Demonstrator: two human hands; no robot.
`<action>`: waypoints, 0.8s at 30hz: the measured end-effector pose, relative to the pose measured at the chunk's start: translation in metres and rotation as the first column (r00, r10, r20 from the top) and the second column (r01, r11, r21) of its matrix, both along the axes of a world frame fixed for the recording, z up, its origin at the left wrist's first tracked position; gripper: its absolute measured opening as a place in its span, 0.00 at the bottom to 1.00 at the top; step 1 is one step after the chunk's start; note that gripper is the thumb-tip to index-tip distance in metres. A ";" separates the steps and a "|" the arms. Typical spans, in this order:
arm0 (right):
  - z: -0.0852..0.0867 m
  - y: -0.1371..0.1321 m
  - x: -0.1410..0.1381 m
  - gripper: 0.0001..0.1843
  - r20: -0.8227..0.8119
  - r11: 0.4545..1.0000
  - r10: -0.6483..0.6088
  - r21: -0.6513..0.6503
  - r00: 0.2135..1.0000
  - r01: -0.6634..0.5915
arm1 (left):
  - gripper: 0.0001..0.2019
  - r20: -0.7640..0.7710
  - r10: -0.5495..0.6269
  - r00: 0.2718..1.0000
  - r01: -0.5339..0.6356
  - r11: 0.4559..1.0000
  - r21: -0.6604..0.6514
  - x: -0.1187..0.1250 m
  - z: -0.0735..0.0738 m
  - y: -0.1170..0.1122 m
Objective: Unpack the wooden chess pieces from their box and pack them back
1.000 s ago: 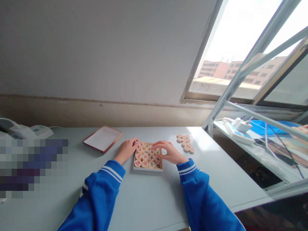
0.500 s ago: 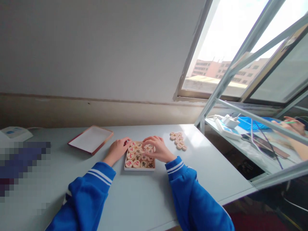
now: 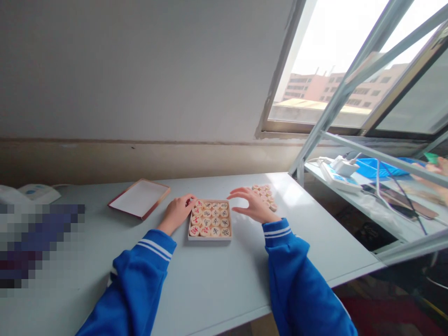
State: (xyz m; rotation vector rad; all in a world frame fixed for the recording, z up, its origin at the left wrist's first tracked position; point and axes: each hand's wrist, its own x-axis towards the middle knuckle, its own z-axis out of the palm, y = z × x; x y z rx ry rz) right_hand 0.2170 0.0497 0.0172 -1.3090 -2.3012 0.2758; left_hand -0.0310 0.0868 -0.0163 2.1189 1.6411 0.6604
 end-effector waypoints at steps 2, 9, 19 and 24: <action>-0.002 -0.007 -0.028 0.13 0.000 0.987 0.151 -0.061 0.989 -0.151 | 0.14 -0.012 -0.014 1.000 0.014 1.000 0.004 0.000 0.000 0.000; -0.013 -0.015 -0.062 0.15 0.060 0.966 0.244 -0.102 0.968 -0.238 | 0.14 -0.057 -0.014 0.998 0.014 1.000 0.009 0.000 -0.003 0.003; -0.010 -0.013 -0.059 0.11 -0.040 0.944 0.309 -0.108 0.950 -0.312 | 0.13 -0.023 -0.015 1.000 0.015 1.000 0.016 0.001 0.000 0.000; 0.001 -0.006 -0.024 0.12 -0.043 0.981 0.152 -0.112 0.987 -0.156 | 0.14 -0.021 -0.027 0.999 0.027 1.000 0.008 0.000 -0.001 0.001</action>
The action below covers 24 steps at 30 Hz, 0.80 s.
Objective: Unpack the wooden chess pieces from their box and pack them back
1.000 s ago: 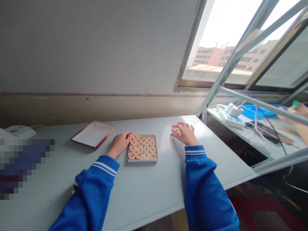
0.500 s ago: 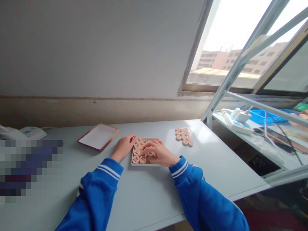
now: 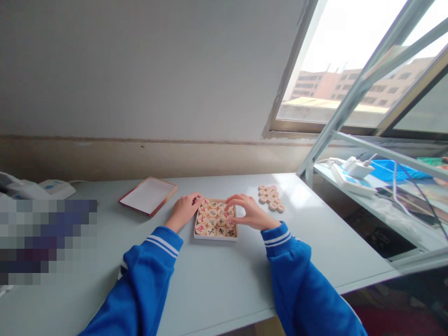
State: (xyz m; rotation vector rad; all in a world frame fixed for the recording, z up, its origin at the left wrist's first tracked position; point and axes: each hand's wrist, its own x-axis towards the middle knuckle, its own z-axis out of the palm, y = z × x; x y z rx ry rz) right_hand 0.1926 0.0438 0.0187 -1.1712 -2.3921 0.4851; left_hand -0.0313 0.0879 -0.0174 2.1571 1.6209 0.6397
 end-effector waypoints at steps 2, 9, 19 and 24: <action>0.004 0.002 0.026 0.11 0.001 0.998 -0.068 0.010 0.998 0.068 | 0.14 0.006 -0.002 1.000 0.002 1.000 -0.008 -0.001 -0.001 0.001; -0.010 0.000 0.088 0.17 0.234 0.786 -0.617 0.148 0.751 0.600 | 0.14 0.032 -0.015 0.999 0.015 1.000 -0.018 -0.002 -0.001 0.002; -0.011 0.003 0.084 0.15 0.265 0.803 -0.590 0.097 0.762 0.588 | 0.14 0.009 -0.007 1.000 0.007 0.999 -0.036 -0.002 -0.002 0.003; -0.012 -0.016 0.108 0.18 0.037 0.873 -0.485 -0.038 0.874 0.486 | 0.15 -0.008 -0.008 1.000 0.008 1.000 -0.029 -0.002 -0.002 0.004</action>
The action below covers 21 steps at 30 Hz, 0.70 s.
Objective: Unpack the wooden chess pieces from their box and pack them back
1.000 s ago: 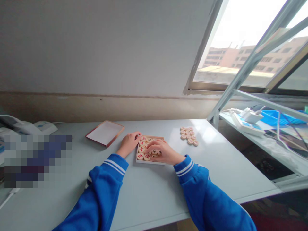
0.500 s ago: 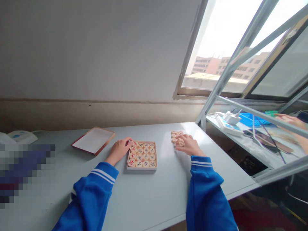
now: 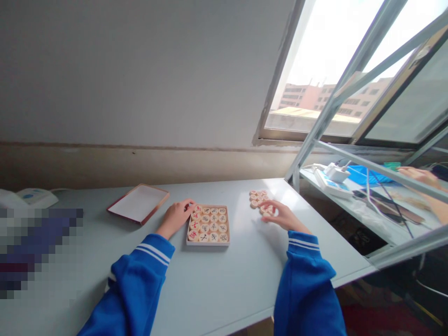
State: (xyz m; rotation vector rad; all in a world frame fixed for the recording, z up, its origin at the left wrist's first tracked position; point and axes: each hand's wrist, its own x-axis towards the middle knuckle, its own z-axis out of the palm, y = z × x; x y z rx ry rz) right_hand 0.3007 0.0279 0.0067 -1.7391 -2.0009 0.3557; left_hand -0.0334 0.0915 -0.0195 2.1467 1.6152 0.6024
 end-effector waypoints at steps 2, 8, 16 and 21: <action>-0.007 -0.008 0.007 0.17 -0.044 1.000 -0.012 -0.023 0.999 0.011 | 0.15 0.009 -0.002 1.000 0.002 1.000 -0.003 0.000 0.000 0.000; -0.028 -0.018 0.004 0.07 -0.062 0.992 -0.077 0.098 0.995 0.083 | 0.15 0.039 -0.003 0.999 0.003 1.000 -0.004 0.000 0.000 0.000; -0.035 -0.031 -0.007 0.07 -0.087 0.983 -0.108 0.143 0.990 0.119 | 0.14 0.072 0.001 0.997 -0.001 1.000 0.001 0.001 0.003 -0.003; -0.024 -0.028 -0.032 0.14 -0.139 0.984 0.075 0.172 0.987 -0.051 | 0.13 0.006 0.000 1.000 0.001 1.000 -0.010 0.001 0.004 -0.003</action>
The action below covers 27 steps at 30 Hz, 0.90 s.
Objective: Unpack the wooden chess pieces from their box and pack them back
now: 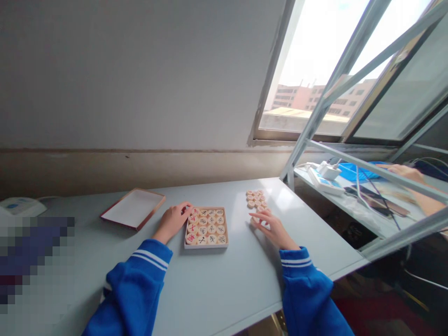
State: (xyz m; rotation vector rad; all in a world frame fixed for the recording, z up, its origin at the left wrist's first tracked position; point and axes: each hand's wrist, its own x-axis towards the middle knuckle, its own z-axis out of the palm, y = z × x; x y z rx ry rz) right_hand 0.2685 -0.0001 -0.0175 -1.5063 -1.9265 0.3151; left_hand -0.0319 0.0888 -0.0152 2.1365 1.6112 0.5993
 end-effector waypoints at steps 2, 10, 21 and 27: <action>0.002 0.003 -0.007 0.13 -0.043 1.000 0.020 0.004 0.999 -0.020 | 0.13 -0.016 0.004 1.000 -0.004 1.000 -0.004 0.000 0.000 0.000; -0.006 0.001 -0.006 0.15 -0.122 0.998 -0.061 0.012 0.991 0.063 | 0.14 -0.038 -0.002 0.999 0.002 1.000 0.001 0.000 -0.001 0.002; 0.000 0.000 -0.009 0.08 -0.259 0.997 -0.021 -0.071 0.966 0.003 | 0.15 -0.006 -0.014 1.000 0.014 1.000 0.004 -0.001 -0.004 0.004; -0.001 -0.003 -0.011 0.09 0.014 0.988 -0.152 -0.029 0.988 0.152 | 0.16 -0.014 -0.022 1.000 0.023 0.999 0.024 -0.002 -0.006 0.005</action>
